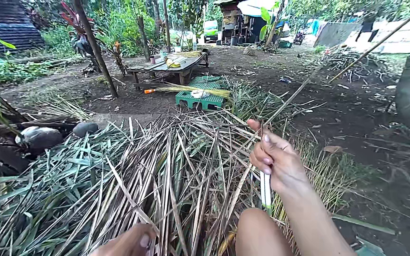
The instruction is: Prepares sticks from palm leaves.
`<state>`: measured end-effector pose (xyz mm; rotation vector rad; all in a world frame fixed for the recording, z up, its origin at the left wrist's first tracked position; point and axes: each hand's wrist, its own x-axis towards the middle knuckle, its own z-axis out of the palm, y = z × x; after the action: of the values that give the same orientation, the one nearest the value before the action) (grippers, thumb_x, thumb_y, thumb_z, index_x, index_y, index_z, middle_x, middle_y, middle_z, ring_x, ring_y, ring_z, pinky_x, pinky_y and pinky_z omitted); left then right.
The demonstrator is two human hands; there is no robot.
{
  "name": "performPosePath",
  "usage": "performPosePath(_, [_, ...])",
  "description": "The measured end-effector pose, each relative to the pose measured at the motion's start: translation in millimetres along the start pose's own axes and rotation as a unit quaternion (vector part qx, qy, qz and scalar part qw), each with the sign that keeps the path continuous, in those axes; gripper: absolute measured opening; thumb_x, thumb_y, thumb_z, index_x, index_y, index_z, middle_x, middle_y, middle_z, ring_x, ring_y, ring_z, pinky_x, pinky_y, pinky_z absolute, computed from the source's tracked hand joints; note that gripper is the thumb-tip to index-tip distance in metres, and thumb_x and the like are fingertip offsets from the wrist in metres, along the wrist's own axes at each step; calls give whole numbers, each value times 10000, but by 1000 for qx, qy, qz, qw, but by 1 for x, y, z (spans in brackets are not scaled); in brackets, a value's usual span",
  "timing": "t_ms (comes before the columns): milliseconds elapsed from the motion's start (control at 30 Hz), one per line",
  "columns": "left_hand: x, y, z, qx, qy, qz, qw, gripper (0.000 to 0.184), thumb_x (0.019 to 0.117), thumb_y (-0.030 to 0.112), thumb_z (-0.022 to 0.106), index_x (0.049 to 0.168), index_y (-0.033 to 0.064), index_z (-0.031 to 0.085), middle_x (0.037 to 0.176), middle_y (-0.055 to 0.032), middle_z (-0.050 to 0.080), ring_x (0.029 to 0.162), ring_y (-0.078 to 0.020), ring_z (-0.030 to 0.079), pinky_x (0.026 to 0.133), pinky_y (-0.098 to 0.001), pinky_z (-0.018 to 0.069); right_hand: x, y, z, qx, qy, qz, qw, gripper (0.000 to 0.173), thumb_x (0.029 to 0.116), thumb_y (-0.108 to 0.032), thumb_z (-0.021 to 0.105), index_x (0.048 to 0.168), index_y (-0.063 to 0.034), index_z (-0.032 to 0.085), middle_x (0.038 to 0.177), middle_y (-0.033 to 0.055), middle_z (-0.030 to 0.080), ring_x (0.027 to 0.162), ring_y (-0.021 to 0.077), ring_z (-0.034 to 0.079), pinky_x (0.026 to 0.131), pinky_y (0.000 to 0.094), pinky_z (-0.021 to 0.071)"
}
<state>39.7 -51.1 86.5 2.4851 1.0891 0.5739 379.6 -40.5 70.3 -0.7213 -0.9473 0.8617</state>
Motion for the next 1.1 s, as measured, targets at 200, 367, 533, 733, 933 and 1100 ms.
performPosePath(200, [43,26,17,33,149,78,985,260,1044,215,508,1047,68,723,774,-43,696,600,-146,633,526,-342,515,-35,33,43,-7,-172,1,985,383,1071,-216,484,1395,-29,565,605,-197,444,503,-90,414,481,96,368])
performPosePath(367, [74,36,34,9,241,132,962,222,1004,208,558,917,100,732,696,24,656,566,-38,579,526,-194,478,-47,41,58,5,-235,-6,972,402,1076,-252,483,1404,-39,575,628,-195,436,514,-101,397,476,87,354])
performPosePath(533, [68,33,36,23,246,141,959,219,998,189,550,886,88,710,673,13,635,569,-32,565,542,-162,462,-38,31,44,9,-162,0,987,380,1069,-228,484,1388,-46,582,592,-190,439,492,-85,405,472,100,358])
performPosePath(733, [55,23,28,46,230,131,963,226,1010,193,549,910,71,711,709,-21,662,598,-61,581,564,-181,467,-24,22,35,-4,-137,22,990,372,1061,-145,437,1388,-45,585,585,-177,449,476,-83,407,455,89,352])
performPosePath(933, [26,7,8,79,175,97,977,227,1020,134,563,943,-17,714,787,-143,710,667,-182,658,630,-300,529,1,11,12,-32,-47,12,998,402,1056,-118,359,1383,-91,592,534,-127,442,430,-42,406,450,119,379])
performPosePath(1100, [-2,-35,-8,111,153,91,978,309,1056,129,506,955,-103,682,807,-259,694,692,-303,675,674,-396,546,21,-2,-3,-52,19,15,998,417,1084,-115,308,1391,-68,585,516,-96,397,413,-18,391,429,127,372])
